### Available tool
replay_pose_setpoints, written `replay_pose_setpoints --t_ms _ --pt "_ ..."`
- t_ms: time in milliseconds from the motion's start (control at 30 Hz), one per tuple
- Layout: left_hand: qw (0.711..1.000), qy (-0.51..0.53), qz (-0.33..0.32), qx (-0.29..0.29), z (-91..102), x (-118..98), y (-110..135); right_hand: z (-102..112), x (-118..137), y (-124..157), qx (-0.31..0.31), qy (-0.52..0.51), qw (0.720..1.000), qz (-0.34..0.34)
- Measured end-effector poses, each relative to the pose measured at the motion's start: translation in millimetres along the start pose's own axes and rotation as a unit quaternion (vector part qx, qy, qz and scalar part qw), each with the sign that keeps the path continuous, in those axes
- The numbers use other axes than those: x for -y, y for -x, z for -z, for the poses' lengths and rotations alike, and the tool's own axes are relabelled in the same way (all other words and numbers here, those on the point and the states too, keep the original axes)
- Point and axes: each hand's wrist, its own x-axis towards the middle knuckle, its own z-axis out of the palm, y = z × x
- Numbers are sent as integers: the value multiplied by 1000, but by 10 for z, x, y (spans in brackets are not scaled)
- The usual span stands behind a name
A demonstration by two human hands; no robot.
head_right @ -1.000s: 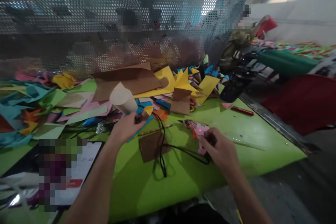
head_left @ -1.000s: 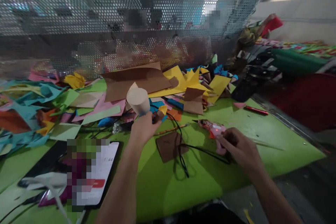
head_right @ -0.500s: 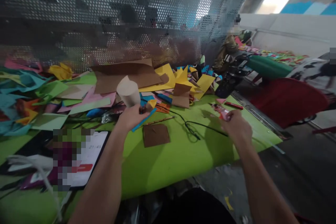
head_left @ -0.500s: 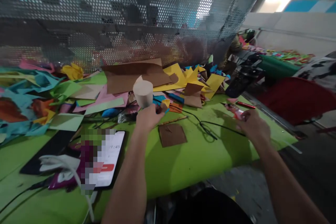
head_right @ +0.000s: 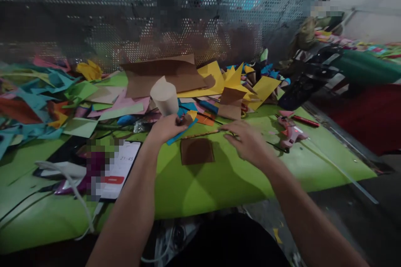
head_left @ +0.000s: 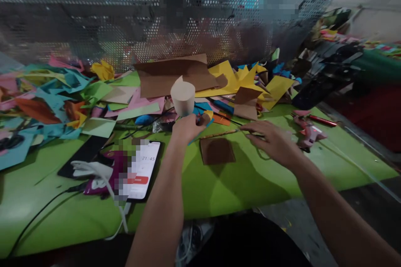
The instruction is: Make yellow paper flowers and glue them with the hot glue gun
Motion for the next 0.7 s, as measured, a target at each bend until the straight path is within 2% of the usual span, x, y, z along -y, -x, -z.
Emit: replay_pose_setpoints --t_ms 33,100,167,267,433,533,700 --pt "1000 -1 0 1 -1 1 1 -113 75 -105 23 4 998 57" --pt "1000 -6 4 3 -2 2 6 -309 162 -255 54 38 992 103" --pt "1000 -8 8 -2 -6 1 12 -437 176 -316 67 77 989 105" --pt "1000 -6 15 -16 -15 2 19 -507 118 -289 63 104 989 88" --pt "999 6 16 -47 36 -12 51 -451 -26 -213 21 99 991 85" --pt "998 19 -7 -53 106 -67 119 -361 -101 -213 -16 35 997 73" --pt "995 -8 -90 37 61 -201 324 -191 -193 -211 -155 -41 987 22"
